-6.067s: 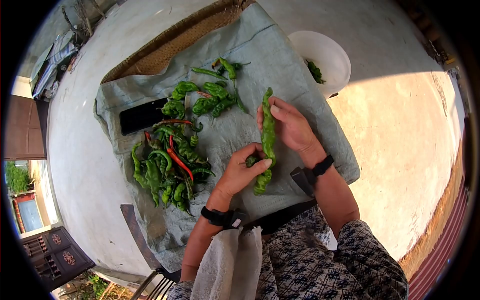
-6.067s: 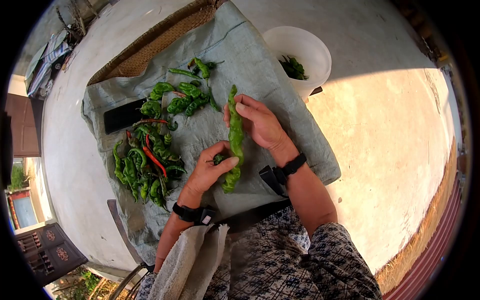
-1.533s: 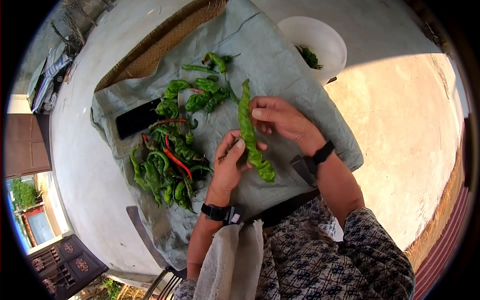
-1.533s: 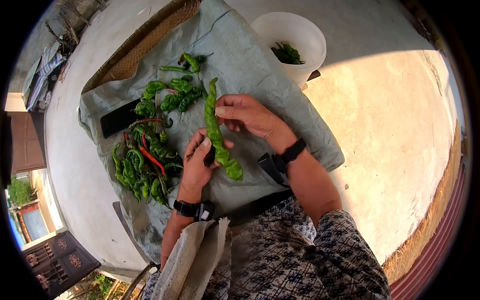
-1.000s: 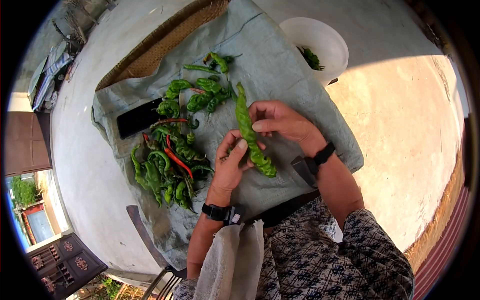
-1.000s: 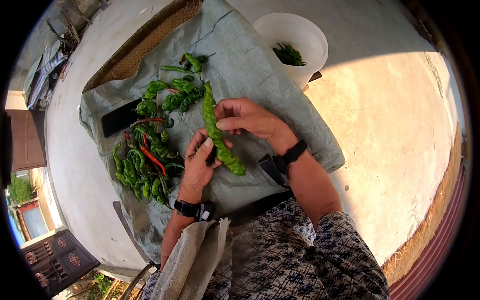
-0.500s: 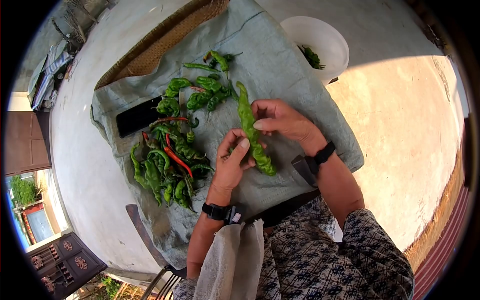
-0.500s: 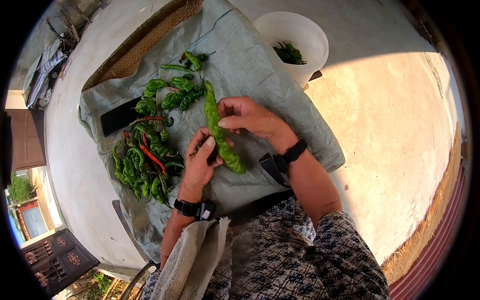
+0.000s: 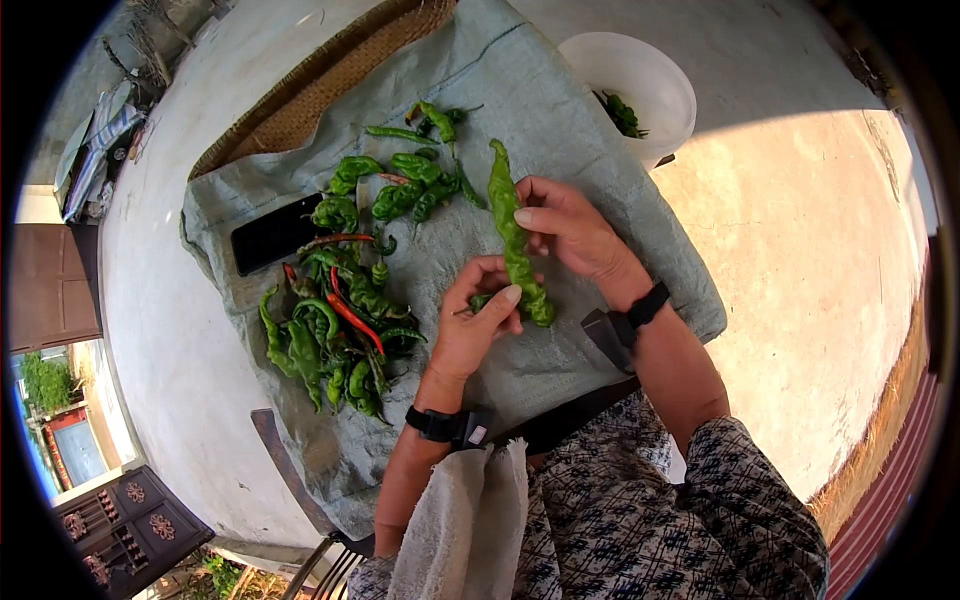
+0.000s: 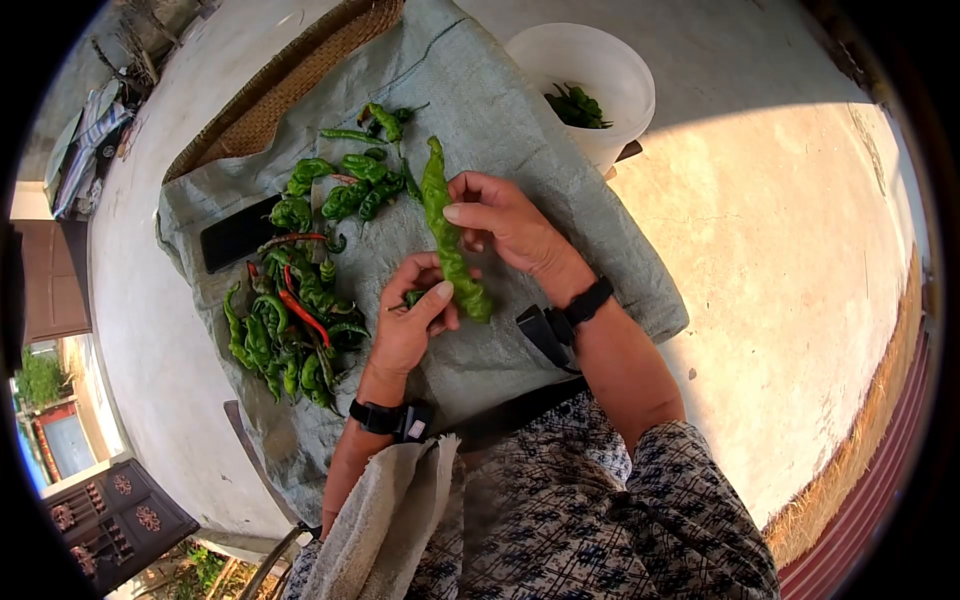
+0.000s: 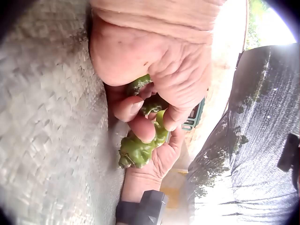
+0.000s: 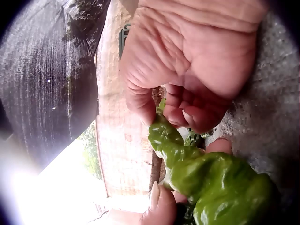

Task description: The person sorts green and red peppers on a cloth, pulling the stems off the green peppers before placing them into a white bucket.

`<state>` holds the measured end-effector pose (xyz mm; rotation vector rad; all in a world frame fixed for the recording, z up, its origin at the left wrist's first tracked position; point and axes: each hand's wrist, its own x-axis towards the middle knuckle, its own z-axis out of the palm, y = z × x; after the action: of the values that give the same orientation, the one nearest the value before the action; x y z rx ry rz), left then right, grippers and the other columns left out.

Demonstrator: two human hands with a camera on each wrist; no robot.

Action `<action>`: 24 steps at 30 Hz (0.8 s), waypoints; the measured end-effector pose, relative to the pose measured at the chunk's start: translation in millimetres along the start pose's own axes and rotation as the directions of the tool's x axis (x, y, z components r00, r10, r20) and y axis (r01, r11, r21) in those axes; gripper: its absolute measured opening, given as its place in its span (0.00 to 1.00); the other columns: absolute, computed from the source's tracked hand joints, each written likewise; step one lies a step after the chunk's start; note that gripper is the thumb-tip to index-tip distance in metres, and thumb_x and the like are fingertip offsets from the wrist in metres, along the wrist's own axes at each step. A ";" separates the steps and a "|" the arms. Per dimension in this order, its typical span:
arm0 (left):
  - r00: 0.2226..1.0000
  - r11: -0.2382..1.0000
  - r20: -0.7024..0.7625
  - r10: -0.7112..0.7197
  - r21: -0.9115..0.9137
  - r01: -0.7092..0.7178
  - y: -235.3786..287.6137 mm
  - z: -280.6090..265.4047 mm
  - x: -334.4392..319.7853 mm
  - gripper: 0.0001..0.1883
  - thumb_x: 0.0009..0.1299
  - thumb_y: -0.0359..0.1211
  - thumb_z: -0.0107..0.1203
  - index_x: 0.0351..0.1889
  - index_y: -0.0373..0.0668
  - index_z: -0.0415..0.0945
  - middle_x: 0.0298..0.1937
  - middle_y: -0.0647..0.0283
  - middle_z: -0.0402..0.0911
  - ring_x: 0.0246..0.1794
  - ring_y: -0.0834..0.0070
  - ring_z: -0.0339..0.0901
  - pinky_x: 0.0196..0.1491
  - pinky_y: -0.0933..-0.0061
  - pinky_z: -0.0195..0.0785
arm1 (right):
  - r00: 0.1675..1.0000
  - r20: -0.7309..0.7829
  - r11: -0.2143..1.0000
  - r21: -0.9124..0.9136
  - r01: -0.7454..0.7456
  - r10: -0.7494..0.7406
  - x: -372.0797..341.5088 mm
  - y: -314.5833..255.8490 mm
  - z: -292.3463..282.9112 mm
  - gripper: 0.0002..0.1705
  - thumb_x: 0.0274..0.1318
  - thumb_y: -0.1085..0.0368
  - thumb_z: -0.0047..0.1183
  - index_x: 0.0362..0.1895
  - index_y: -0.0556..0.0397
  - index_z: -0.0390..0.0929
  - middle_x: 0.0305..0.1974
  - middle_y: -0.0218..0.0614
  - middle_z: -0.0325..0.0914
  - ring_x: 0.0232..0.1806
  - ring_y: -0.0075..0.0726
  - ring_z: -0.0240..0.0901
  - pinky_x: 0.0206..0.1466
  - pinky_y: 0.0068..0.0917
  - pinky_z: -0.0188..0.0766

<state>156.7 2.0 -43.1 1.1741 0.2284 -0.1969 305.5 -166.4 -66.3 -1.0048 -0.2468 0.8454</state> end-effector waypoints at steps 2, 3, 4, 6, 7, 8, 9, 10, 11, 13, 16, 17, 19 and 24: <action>1.000 1.000 -0.001 -0.003 -0.014 0.003 -1.4 -0.8 -0.5 0.15 0.81 0.28 0.58 0.63 0.38 0.73 0.54 0.57 0.89 0.28 0.83 0.77 0.32 0.82 0.73 | 1.000 -0.002 1.000 0.004 -0.001 0.001 -0.7 -1.0 1.1 0.12 0.69 0.59 0.65 0.49 0.47 0.76 0.37 0.20 0.76 0.31 0.16 0.71 0.32 0.19 0.67; 1.000 0.999 -0.002 -0.009 -0.034 0.009 -2.3 -2.0 -0.8 0.15 0.81 0.28 0.57 0.63 0.38 0.73 0.54 0.57 0.89 0.28 0.83 0.77 0.32 0.82 0.73 | 1.000 -0.003 1.000 0.007 -0.002 0.002 -0.9 -1.6 2.2 0.12 0.69 0.59 0.65 0.49 0.47 0.76 0.37 0.20 0.76 0.31 0.16 0.71 0.32 0.19 0.67; 1.000 0.998 -0.004 -0.015 -0.054 0.015 -3.6 -3.8 -1.2 0.15 0.82 0.29 0.56 0.64 0.38 0.73 0.54 0.56 0.89 0.28 0.83 0.77 0.32 0.82 0.73 | 1.000 -0.001 1.000 0.004 -0.003 0.003 -1.2 -2.6 3.3 0.13 0.69 0.58 0.64 0.49 0.47 0.77 0.37 0.20 0.76 0.32 0.16 0.72 0.33 0.19 0.67; 1.000 0.995 -0.005 -0.020 -0.102 0.020 -7.7 -7.9 -1.9 0.16 0.82 0.31 0.56 0.65 0.38 0.73 0.55 0.54 0.88 0.28 0.83 0.78 0.31 0.83 0.72 | 1.000 0.002 1.000 -0.002 -0.004 0.004 -2.4 -5.9 6.0 0.13 0.70 0.57 0.64 0.50 0.48 0.77 0.37 0.20 0.76 0.32 0.16 0.72 0.33 0.19 0.67; 1.000 0.991 -0.005 -0.020 -0.131 0.019 -10.8 -10.2 -2.3 0.17 0.82 0.32 0.56 0.66 0.39 0.73 0.56 0.52 0.88 0.28 0.82 0.79 0.30 0.83 0.71 | 1.000 0.013 1.000 -0.017 -0.008 0.009 -2.7 -7.0 7.4 0.14 0.70 0.57 0.64 0.50 0.49 0.77 0.38 0.20 0.76 0.33 0.16 0.73 0.33 0.19 0.68; 1.000 0.987 -0.005 -0.019 -0.159 0.018 -11.2 -10.9 -2.7 0.19 0.82 0.33 0.57 0.68 0.39 0.73 0.58 0.51 0.87 0.28 0.82 0.79 0.29 0.84 0.70 | 1.000 0.024 0.999 -0.031 -0.013 0.013 -2.7 -8.0 8.9 0.15 0.70 0.56 0.64 0.51 0.50 0.78 0.38 0.21 0.76 0.33 0.16 0.73 0.33 0.19 0.68; 1.000 0.982 -0.012 -0.020 -0.190 0.017 -11.3 -11.5 -3.3 0.19 0.82 0.34 0.57 0.68 0.39 0.73 0.58 0.50 0.87 0.29 0.81 0.79 0.30 0.83 0.72 | 0.999 0.035 0.999 -0.046 -0.017 0.018 -2.7 -8.3 9.6 0.15 0.71 0.56 0.63 0.51 0.51 0.78 0.38 0.21 0.76 0.33 0.17 0.73 0.33 0.19 0.69; 1.000 0.975 -0.020 -0.021 -0.220 0.016 -10.8 -11.7 -3.9 0.19 0.82 0.35 0.57 0.68 0.39 0.73 0.58 0.50 0.87 0.29 0.81 0.80 0.31 0.82 0.73 | 0.998 0.067 0.997 -0.071 -0.011 0.016 -2.0 -6.6 8.3 0.16 0.71 0.55 0.63 0.51 0.51 0.79 0.38 0.22 0.77 0.33 0.17 0.73 0.34 0.19 0.69; 0.999 0.968 -0.028 -0.022 -0.250 0.015 -10.1 -11.7 -4.3 0.20 0.82 0.35 0.57 0.69 0.39 0.73 0.58 0.50 0.87 0.29 0.80 0.80 0.32 0.81 0.75 | 0.995 0.099 0.995 -0.096 -0.005 0.014 -1.0 -4.4 7.0 0.16 0.71 0.54 0.63 0.51 0.52 0.79 0.38 0.22 0.77 0.33 0.17 0.74 0.34 0.19 0.70; 0.999 0.962 -0.038 -0.028 -0.274 0.017 -9.4 -11.5 -4.2 0.20 0.82 0.37 0.57 0.69 0.40 0.73 0.58 0.49 0.87 0.30 0.79 0.80 0.32 0.80 0.75 | 0.989 0.145 0.993 -0.117 -0.019 0.036 -1.0 -1.4 3.8 0.17 0.71 0.54 0.63 0.51 0.53 0.80 0.39 0.24 0.79 0.33 0.17 0.74 0.34 0.20 0.71; 1.000 0.960 -0.022 -0.020 -0.280 0.013 -7.1 -12.0 -4.2 0.19 0.83 0.35 0.56 0.68 0.38 0.73 0.58 0.51 0.87 0.31 0.79 0.80 0.34 0.79 0.76 | 0.980 0.181 0.992 -0.113 -0.065 0.084 -2.6 -1.4 5.0 0.17 0.70 0.54 0.65 0.50 0.54 0.82 0.39 0.26 0.81 0.33 0.19 0.76 0.35 0.21 0.73; 1.000 0.961 -0.011 -0.014 -0.277 0.011 -6.7 -12.2 -4.2 0.18 0.84 0.33 0.54 0.68 0.38 0.73 0.57 0.51 0.87 0.31 0.79 0.80 0.35 0.79 0.77 | 0.978 0.187 0.991 -0.115 -0.067 0.088 -3.1 -3.4 8.2 0.17 0.70 0.55 0.65 0.50 0.54 0.82 0.39 0.26 0.82 0.33 0.20 0.77 0.36 0.21 0.74; 1.000 0.965 -0.005 -0.018 -0.261 0.016 -7.1 -12.2 -3.8 0.18 0.84 0.33 0.55 0.68 0.39 0.73 0.57 0.53 0.87 0.31 0.79 0.81 0.34 0.80 0.76 | 0.977 0.193 0.990 -0.125 -0.069 0.092 -3.8 -6.2 10.6 0.18 0.69 0.55 0.66 0.51 0.55 0.82 0.39 0.27 0.83 0.34 0.21 0.78 0.36 0.22 0.75; 1.000 0.984 -0.007 0.001 -0.176 -0.002 -6.7 -9.9 -2.9 0.18 0.82 0.30 0.57 0.67 0.40 0.73 0.55 0.57 0.87 0.32 0.81 0.81 0.34 0.83 0.75 | 0.987 0.153 0.991 -0.132 -0.023 0.043 -5.2 -6.1 10.8 0.18 0.68 0.56 0.67 0.51 0.55 0.82 0.39 0.28 0.84 0.34 0.21 0.78 0.36 0.22 0.75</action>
<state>151.3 8.8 -51.9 0.9994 0.2461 -0.1675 299.2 -164.8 -54.5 -1.0671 -0.4236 0.9492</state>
